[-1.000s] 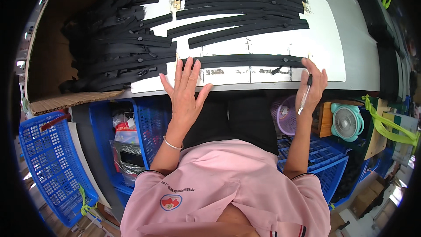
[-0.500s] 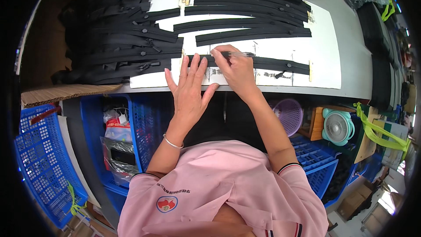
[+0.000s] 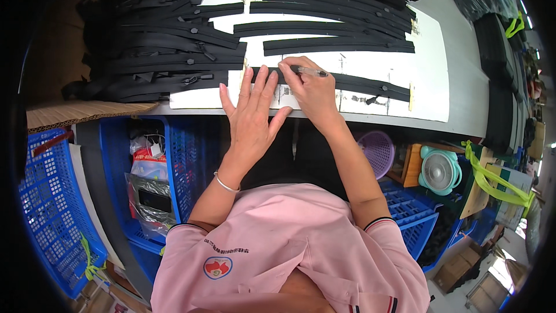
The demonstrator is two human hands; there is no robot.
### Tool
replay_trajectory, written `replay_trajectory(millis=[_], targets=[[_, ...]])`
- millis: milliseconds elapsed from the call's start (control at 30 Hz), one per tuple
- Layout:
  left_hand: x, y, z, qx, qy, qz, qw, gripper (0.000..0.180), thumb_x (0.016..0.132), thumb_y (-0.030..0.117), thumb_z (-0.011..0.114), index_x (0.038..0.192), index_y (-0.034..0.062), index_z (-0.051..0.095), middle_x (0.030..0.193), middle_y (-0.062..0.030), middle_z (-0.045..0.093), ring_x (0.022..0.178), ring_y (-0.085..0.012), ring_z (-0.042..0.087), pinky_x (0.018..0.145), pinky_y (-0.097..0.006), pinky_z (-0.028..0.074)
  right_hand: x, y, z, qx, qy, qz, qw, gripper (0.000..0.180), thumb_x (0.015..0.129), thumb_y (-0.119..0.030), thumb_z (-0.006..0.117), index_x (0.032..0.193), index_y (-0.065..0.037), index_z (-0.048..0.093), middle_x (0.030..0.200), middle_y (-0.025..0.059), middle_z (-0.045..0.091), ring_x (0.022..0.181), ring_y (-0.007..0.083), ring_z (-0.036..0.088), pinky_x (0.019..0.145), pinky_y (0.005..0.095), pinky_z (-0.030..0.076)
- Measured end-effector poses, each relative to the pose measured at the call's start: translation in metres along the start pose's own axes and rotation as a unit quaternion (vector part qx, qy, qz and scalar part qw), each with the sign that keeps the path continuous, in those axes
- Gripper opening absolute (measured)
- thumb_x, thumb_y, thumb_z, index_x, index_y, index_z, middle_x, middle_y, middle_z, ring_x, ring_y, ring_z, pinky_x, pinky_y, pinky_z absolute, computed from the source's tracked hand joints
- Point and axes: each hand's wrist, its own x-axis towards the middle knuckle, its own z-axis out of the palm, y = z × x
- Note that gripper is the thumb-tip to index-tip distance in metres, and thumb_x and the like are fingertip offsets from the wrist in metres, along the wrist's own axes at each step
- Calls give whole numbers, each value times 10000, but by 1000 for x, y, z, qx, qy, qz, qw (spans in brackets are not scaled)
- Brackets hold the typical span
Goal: Marking and organizing black zipper strips at a workstation.
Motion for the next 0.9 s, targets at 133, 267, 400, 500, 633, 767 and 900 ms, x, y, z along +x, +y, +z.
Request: replay_trajectory(millis=[133,267,400,500,633,767,900], targets=[[0,-1,2,16,6,7,1000,730,909,408,740,1516,83,497,1596,-97,443,1529,-303,323,1190,-694,67,-1,-4,-1,106,36,93,989,144,955,-115,692,981,19,738,976,66,757,709,164,679,617,281,514],[0,-1,3,13,5,6,1000,735,904,411,745,1513,79,504,1597,-98,447,1528,-303,327,1190,-694,67,-3,-3,-7,105,-29,73,991,193,942,-111,698,837,50,718,909,55,764,601,162,639,558,285,478],[0,-1,3,18,2,6,1000,733,899,411,750,1507,76,514,1597,-97,450,1524,-306,334,1190,-693,67,-3,0,-5,88,-20,31,995,226,920,-111,712,763,51,695,880,39,767,534,165,601,508,296,447],[0,0,3,19,1,8,1000,731,900,408,751,1505,73,515,1596,-96,452,1523,-308,337,1189,-692,67,-5,5,-3,43,-21,-1,999,253,907,-116,718,720,49,676,878,29,769,507,172,580,484,296,429],[1,0,1,20,-4,9,1000,730,900,402,754,1505,71,514,1592,-94,456,1524,-309,337,1191,-686,60,-4,5,-7,26,-21,-4,999,289,903,-126,720,681,48,656,878,23,769,484,178,557,466,294,413],[0,-2,3,21,-6,4,1000,716,914,401,743,1509,76,511,1591,-98,456,1523,-318,337,1193,-678,44,-6,-5,-25,86,-60,42,994,180,964,-78,666,897,72,740,874,65,763,675,112,674,589,255,506],[1,-1,3,20,-9,8,1000,698,939,394,723,1517,70,502,1592,-109,456,1526,-333,328,1193,-680,41,-15,0,-62,110,75,111,985,233,1004,-114,620,871,34,740,852,50,746,660,64,613,588,218,457]])
